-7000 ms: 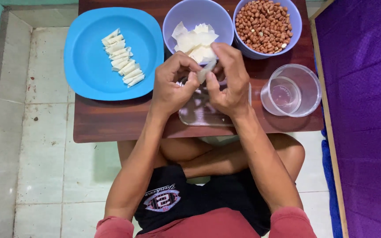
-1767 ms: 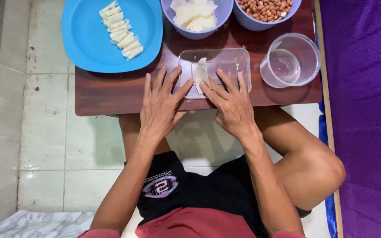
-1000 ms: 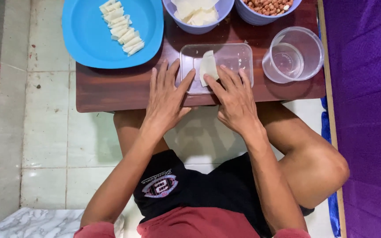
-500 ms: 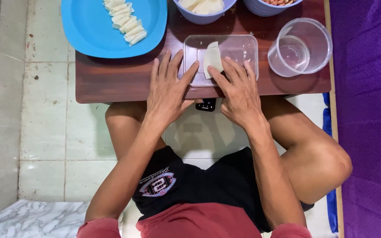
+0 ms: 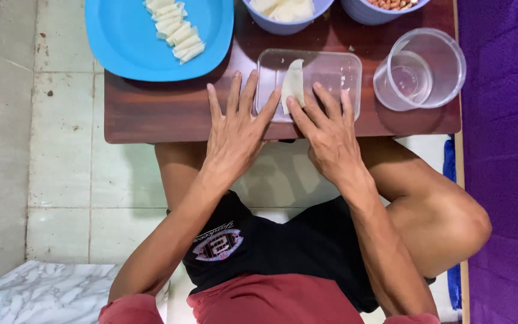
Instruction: Wrapping peanuts in small dough wrappers to create snacks.
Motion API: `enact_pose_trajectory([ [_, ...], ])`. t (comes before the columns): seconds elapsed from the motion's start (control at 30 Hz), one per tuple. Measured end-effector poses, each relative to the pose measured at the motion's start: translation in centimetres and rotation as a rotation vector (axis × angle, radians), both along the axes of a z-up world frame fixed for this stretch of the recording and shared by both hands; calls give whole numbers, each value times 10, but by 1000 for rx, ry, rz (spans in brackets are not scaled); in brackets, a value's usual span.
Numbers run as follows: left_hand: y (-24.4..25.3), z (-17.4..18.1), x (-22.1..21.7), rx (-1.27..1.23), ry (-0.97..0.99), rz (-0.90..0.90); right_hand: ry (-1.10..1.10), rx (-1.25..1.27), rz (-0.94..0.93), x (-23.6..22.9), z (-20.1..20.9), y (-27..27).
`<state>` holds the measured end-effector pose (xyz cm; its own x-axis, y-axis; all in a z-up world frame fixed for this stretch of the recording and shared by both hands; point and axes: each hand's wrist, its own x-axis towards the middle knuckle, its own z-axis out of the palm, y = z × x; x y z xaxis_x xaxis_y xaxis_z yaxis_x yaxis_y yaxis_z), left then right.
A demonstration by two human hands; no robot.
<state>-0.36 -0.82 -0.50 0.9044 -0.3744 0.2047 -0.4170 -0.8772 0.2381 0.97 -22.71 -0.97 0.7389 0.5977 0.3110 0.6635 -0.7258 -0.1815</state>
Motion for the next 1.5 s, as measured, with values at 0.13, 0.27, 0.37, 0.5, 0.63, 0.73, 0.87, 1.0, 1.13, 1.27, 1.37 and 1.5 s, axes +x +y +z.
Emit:
enact_pose_trajectory([
  [0.13, -1, 4, -1, -6, 25, 8, 29, -15, 32, 2, 4, -4],
  [0.27, -3, 6, -6, -5, 54, 31, 53, -37, 37, 0, 3, -5],
  [0.37, -5, 9, -2, 9, 60, 36, 45, -43, 33, 3, 8, -6],
  [0.5, -2, 15, -4, 33, 66, 22, 34, -19, -8, 1, 3, -4],
  [0.63, -2, 15, -3, 69, 73, -7, 40, 25, -58, 1, -2, -4],
  [0.73, -3, 13, 4, 89, 53, 2, 27, 64, -85, 7, -3, -3],
  [0.87, -3, 12, 2, 97, 58, 10, 43, 111, -112, 3, -3, 0],
  [1.0, -2, 7, 3, 112, 29, 17, 41, 122, -77, 5, -8, -2],
  [1.13, -2, 9, 3, 98, 48, 36, 30, 130, -63, 3, -2, 1],
  [1.27, -2, 8, 0, 73, 32, 33, 28, 139, -42, 2, -2, -2],
  [1.37, -1, 5, -3, 73, 32, 46, 33, 149, -24, -1, -6, -1],
  [1.5, -3, 7, -1, 79, 20, 31, 31, 130, -32, -2, -6, -2],
])
